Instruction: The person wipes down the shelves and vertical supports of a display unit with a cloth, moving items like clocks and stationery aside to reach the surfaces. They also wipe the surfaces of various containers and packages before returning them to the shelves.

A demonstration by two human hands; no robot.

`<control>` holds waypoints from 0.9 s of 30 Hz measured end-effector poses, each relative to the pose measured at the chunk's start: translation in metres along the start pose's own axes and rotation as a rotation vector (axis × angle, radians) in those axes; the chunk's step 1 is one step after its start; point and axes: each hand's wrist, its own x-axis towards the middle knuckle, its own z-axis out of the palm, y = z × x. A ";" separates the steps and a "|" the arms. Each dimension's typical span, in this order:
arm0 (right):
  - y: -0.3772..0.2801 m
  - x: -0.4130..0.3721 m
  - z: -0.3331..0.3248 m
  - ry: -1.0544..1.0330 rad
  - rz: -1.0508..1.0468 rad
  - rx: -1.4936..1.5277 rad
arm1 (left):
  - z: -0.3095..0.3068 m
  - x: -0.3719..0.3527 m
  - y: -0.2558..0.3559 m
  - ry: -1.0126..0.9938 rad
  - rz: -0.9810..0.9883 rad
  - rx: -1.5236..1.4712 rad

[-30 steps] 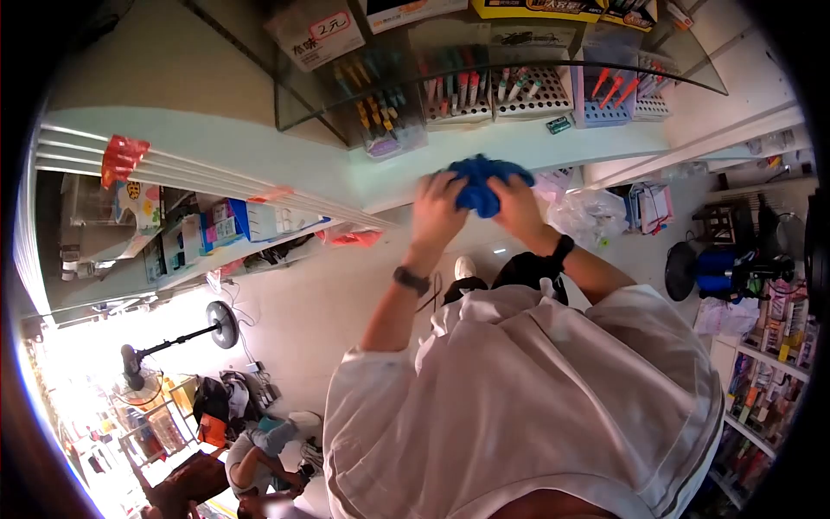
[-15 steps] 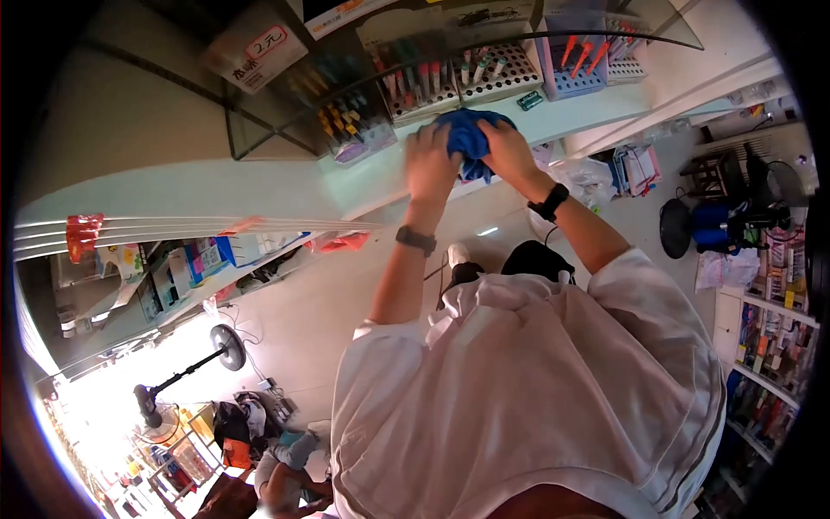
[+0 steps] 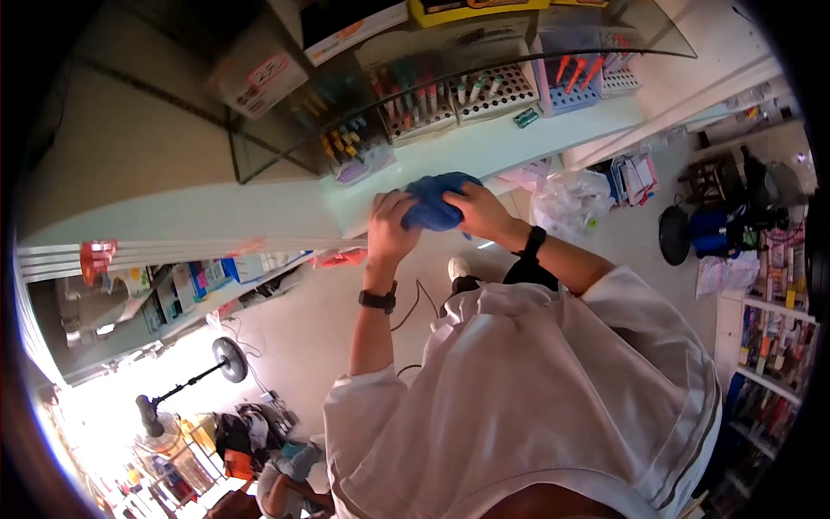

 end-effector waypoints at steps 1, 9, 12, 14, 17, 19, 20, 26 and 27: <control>0.002 0.005 0.005 -0.022 0.018 0.016 | 0.001 0.004 0.000 0.026 -0.030 0.030; 0.063 0.020 -0.032 0.120 0.148 -0.106 | 0.072 0.058 0.027 0.098 -0.199 0.120; 0.060 -0.003 -0.060 0.198 0.274 -0.088 | 0.095 0.078 0.043 0.036 -0.151 0.050; 0.061 -0.018 -0.065 0.244 0.290 -0.126 | 0.103 0.084 0.049 -0.017 -0.123 -0.029; 0.060 -0.035 -0.058 0.282 0.232 -0.143 | 0.100 0.073 0.045 -0.040 -0.020 -0.069; 0.059 -0.039 -0.051 0.264 0.210 -0.121 | 0.089 0.064 0.045 -0.022 -0.003 -0.048; 0.056 -0.039 -0.052 0.231 0.217 -0.097 | 0.085 0.059 0.048 -0.014 0.006 -0.040; 0.075 -0.044 -0.075 0.065 0.049 -0.070 | 0.104 0.053 0.063 0.065 -0.049 0.088; 0.083 -0.047 -0.080 0.081 0.030 -0.087 | 0.112 0.055 0.068 0.069 -0.041 0.081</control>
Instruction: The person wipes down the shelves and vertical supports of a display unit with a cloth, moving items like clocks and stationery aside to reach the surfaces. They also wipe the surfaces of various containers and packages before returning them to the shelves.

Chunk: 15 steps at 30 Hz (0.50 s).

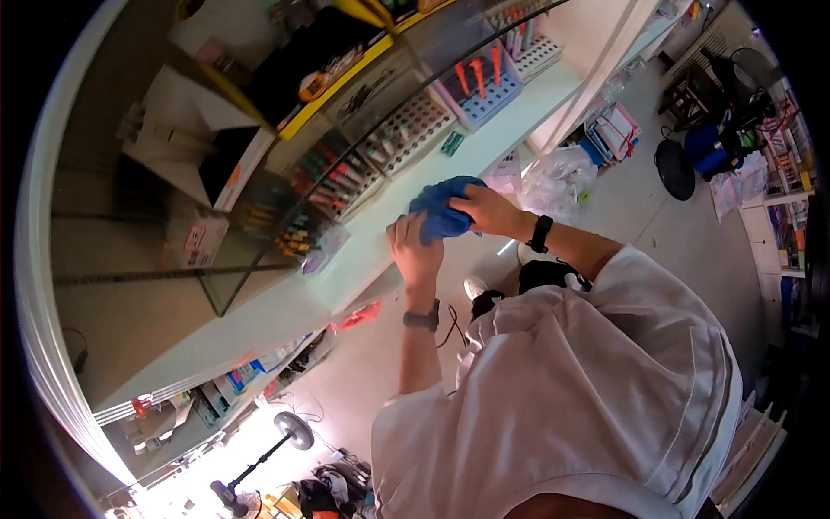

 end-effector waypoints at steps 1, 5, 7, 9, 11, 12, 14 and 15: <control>0.008 -0.002 -0.006 0.014 -0.020 -0.016 | 0.009 0.002 0.008 0.005 0.004 -0.008; 0.056 -0.019 -0.046 0.003 -0.020 -0.040 | 0.055 0.019 0.046 -0.021 -0.004 -0.018; 0.084 -0.025 -0.069 0.009 0.012 -0.050 | 0.083 0.034 0.064 -0.048 -0.012 -0.017; 0.111 -0.029 -0.097 0.104 -0.021 -0.023 | 0.115 0.052 0.080 -0.073 -0.023 -0.017; 0.143 -0.037 -0.119 0.048 0.099 -0.082 | 0.145 0.069 0.101 -0.104 -0.013 -0.017; 0.160 -0.042 -0.127 0.064 0.145 -0.062 | 0.160 0.078 0.111 -0.119 -0.010 -0.016; 0.188 -0.047 -0.155 0.052 0.172 -0.061 | 0.193 0.095 0.127 -0.138 0.013 -0.015; 0.197 -0.052 -0.168 0.081 0.212 -0.074 | 0.208 0.104 0.137 -0.147 0.028 -0.031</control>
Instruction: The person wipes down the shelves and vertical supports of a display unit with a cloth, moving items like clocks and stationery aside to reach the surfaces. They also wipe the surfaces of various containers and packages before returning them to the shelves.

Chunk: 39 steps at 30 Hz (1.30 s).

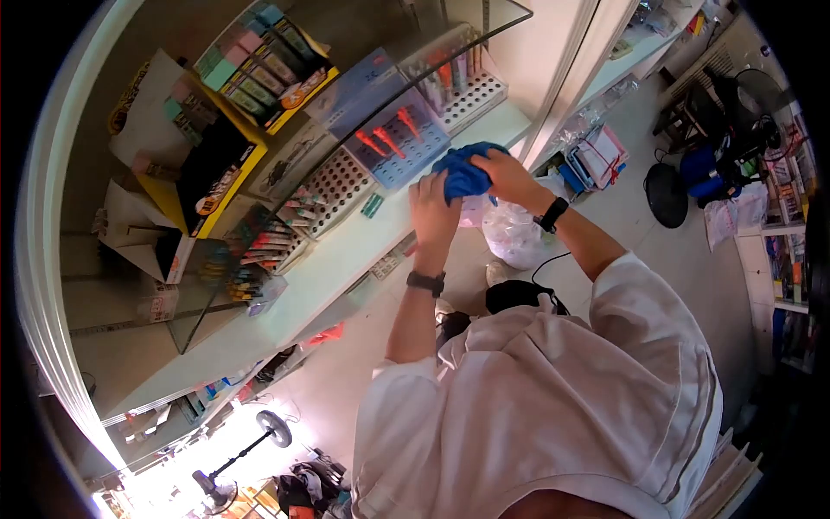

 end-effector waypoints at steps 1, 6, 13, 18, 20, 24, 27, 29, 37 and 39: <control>0.010 -0.001 -0.012 0.033 -0.001 -0.002 | 0.012 0.010 0.009 -0.010 0.014 -0.016; 0.034 -0.024 -0.030 0.156 0.097 0.014 | 0.045 0.051 0.031 -0.062 0.119 -0.110; 0.002 -0.042 -0.010 0.057 -0.034 0.127 | -0.008 0.022 0.016 -0.244 0.175 -0.108; 0.021 -0.002 0.001 -0.002 -0.259 0.111 | 0.001 0.000 0.004 -0.023 0.048 -0.083; 0.028 0.014 -0.017 -0.086 -0.183 0.133 | 0.012 0.004 0.012 0.003 -0.036 -0.034; 0.060 0.021 -0.032 -0.033 -0.021 0.100 | 0.050 0.035 0.028 0.050 -0.027 0.015; 0.072 0.007 -0.035 0.138 0.170 0.049 | 0.078 0.063 0.036 0.029 0.091 0.066; 0.074 -0.004 -0.034 0.239 0.267 0.040 | 0.092 0.079 0.046 -0.037 0.078 -0.008; 0.029 -0.032 0.037 0.646 0.480 0.360 | 0.052 0.052 0.043 -0.183 0.140 -0.062; -0.004 -0.035 0.055 0.569 0.597 0.608 | 0.030 0.031 0.021 -0.177 0.158 -0.014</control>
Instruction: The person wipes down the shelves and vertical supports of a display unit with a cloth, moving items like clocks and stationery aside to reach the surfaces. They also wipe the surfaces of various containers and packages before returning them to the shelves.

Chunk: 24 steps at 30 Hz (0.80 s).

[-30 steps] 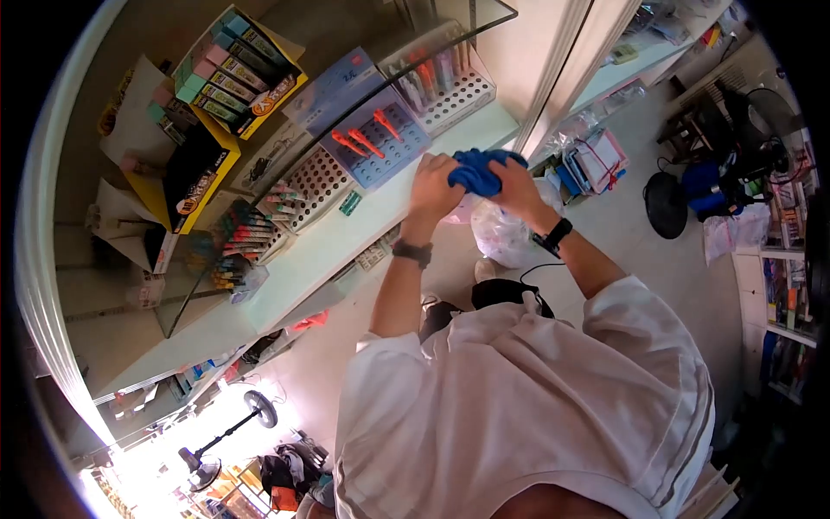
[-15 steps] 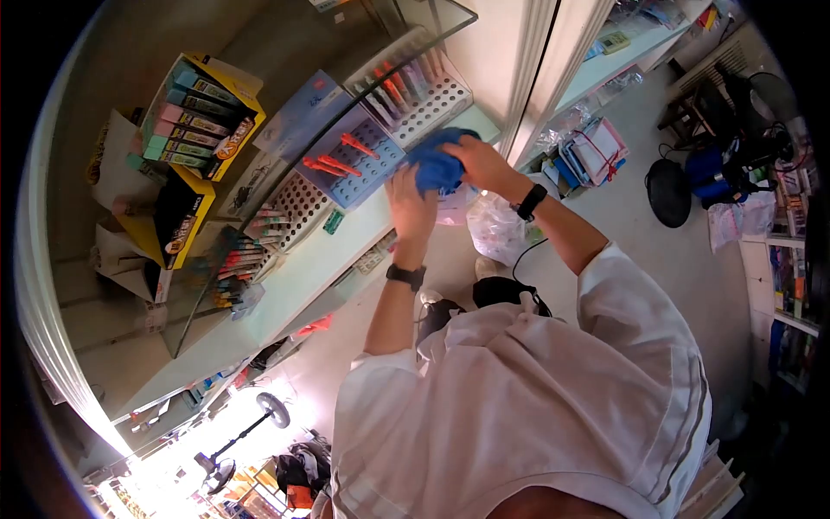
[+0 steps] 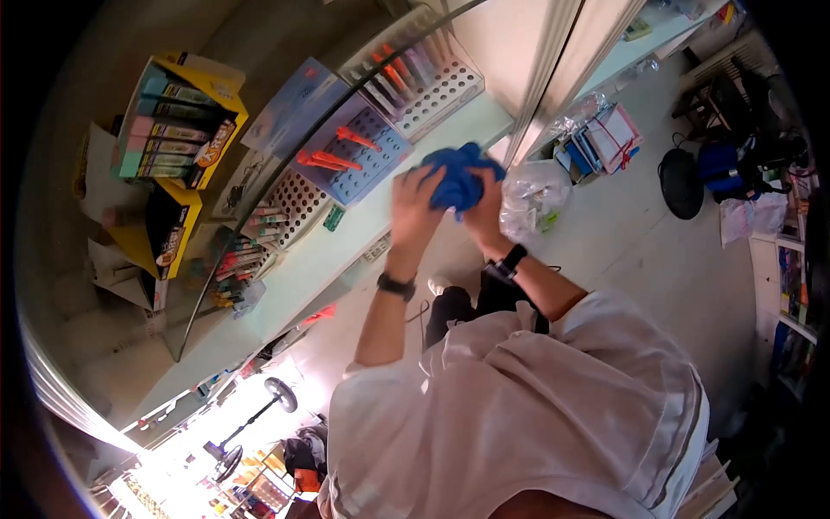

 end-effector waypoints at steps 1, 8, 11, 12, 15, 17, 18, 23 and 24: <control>0.000 -0.011 0.012 -0.027 -0.023 0.035 | -0.014 -0.013 -0.006 -0.008 -0.034 0.015; 0.017 -0.025 0.019 -0.053 -0.049 0.229 | -0.028 -0.027 -0.003 -0.121 0.016 0.170; 0.046 0.010 0.002 0.119 -0.106 0.224 | 0.013 0.012 0.009 -0.141 0.087 0.116; 0.045 0.023 -0.007 0.194 -0.129 0.183 | 0.025 0.031 0.018 -0.126 0.114 0.063; 0.056 0.053 -0.018 0.299 -0.093 0.359 | 0.047 0.070 0.038 -0.124 0.135 0.030; 0.054 0.052 -0.018 0.270 -0.050 0.379 | 0.046 0.072 0.033 -0.122 0.139 -0.016; 0.053 0.048 -0.018 0.247 -0.035 0.383 | 0.040 0.065 0.029 -0.115 0.135 -0.027; 0.037 -0.009 0.020 0.099 -0.079 0.107 | -0.011 0.005 -0.003 -0.122 0.085 0.029; 0.027 -0.023 0.030 0.060 -0.081 0.190 | -0.023 -0.013 -0.014 -0.099 0.079 0.061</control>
